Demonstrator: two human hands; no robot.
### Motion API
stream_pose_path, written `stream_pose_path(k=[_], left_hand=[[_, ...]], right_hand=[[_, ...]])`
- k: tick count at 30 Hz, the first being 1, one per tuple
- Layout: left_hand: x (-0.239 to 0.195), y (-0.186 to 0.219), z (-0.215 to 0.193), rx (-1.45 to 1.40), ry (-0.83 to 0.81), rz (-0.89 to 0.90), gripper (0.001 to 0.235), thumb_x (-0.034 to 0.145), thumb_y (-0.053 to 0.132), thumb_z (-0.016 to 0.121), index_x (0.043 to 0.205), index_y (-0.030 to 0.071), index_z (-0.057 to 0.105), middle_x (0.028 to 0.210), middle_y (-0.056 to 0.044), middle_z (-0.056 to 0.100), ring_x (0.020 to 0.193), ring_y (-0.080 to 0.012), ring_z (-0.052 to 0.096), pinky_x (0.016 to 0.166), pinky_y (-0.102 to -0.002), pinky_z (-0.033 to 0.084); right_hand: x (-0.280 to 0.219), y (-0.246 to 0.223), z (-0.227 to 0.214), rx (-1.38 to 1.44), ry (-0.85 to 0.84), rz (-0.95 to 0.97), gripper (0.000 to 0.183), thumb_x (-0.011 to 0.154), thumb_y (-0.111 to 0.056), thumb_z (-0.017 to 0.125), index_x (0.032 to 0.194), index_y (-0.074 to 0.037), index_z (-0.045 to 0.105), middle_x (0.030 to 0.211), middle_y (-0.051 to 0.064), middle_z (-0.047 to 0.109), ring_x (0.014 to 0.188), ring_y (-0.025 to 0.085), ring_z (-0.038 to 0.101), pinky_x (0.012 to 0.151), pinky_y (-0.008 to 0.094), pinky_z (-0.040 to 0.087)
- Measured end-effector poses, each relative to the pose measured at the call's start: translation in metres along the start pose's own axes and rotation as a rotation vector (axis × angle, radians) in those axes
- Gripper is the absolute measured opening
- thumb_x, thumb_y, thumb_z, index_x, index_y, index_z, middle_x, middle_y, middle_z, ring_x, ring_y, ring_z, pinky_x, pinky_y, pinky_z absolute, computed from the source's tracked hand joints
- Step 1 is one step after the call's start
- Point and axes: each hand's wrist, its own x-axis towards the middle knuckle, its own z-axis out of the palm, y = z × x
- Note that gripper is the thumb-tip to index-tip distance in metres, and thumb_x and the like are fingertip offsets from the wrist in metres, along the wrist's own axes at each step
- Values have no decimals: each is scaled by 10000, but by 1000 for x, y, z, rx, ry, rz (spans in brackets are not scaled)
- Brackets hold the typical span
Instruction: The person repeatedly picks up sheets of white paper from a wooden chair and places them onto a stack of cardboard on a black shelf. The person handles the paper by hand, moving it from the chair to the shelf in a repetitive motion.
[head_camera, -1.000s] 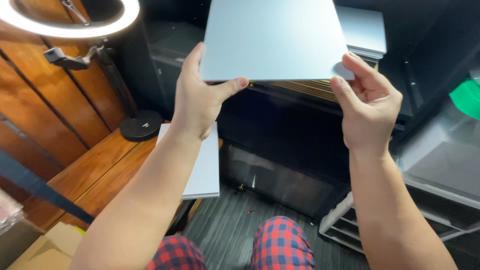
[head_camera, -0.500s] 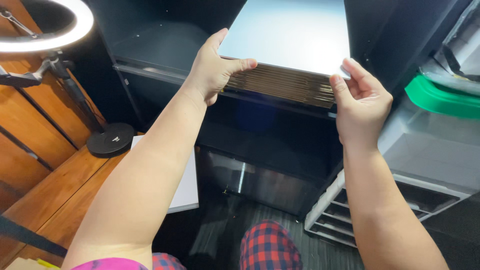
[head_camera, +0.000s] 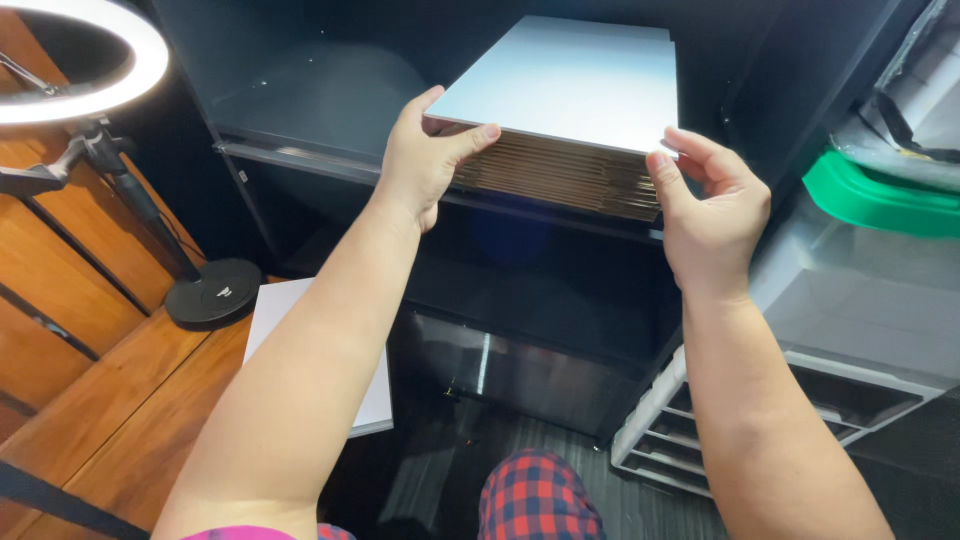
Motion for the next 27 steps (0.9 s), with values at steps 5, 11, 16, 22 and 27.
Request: stream_pose_path(k=[5, 11, 16, 22, 27], left_hand=[[-5, -20, 0, -51, 52, 148, 713, 837, 258, 786, 1481, 130, 509, 1431, -97, 604, 1322, -208, 599, 1157, -358, 489], [14, -22, 4, 110, 98, 288, 520, 923, 247, 716, 1414, 121, 599, 1495, -68, 596, 1392, -227, 541, 1170, -382, 456], [36, -22, 12, 210, 123, 270, 446, 950, 211, 683, 1385, 128, 638, 1479, -70, 627, 1406, -248, 561, 1177, -421, 446], [68, -25, 21, 378, 132, 276, 406, 982, 256, 651, 1368, 131, 658, 1444, -63, 654, 1394, -249, 567, 1173, -409, 443], [84, -24, 27, 441, 160, 263, 367, 955, 268, 681, 1304, 157, 711, 1385, -15, 695, 1342, -210, 601, 1152, -382, 465]], right_hand=[[4, 12, -6, -140, 20, -80, 174, 1023, -170, 778, 1180, -95, 767, 1150, 49, 733, 995, 129, 687, 818, 259, 484], [15, 24, -5, -184, 14, -98, 163, 1017, -188, 765, 1172, -138, 773, 1171, 49, 713, 1051, 143, 661, 699, 263, 530], [31, 41, -3, -218, 5, -146, 146, 1003, -165, 780, 1146, -135, 787, 1142, 54, 723, 1142, 157, 634, 689, 265, 559], [53, 70, 2, -277, 2, -238, 142, 984, -153, 787, 1120, -113, 802, 1119, 67, 755, 1109, 209, 651, 999, 350, 494], [66, 83, 8, -239, -6, -208, 130, 967, -136, 784, 1094, -116, 803, 1093, 64, 762, 1074, 187, 669, 967, 333, 527]])
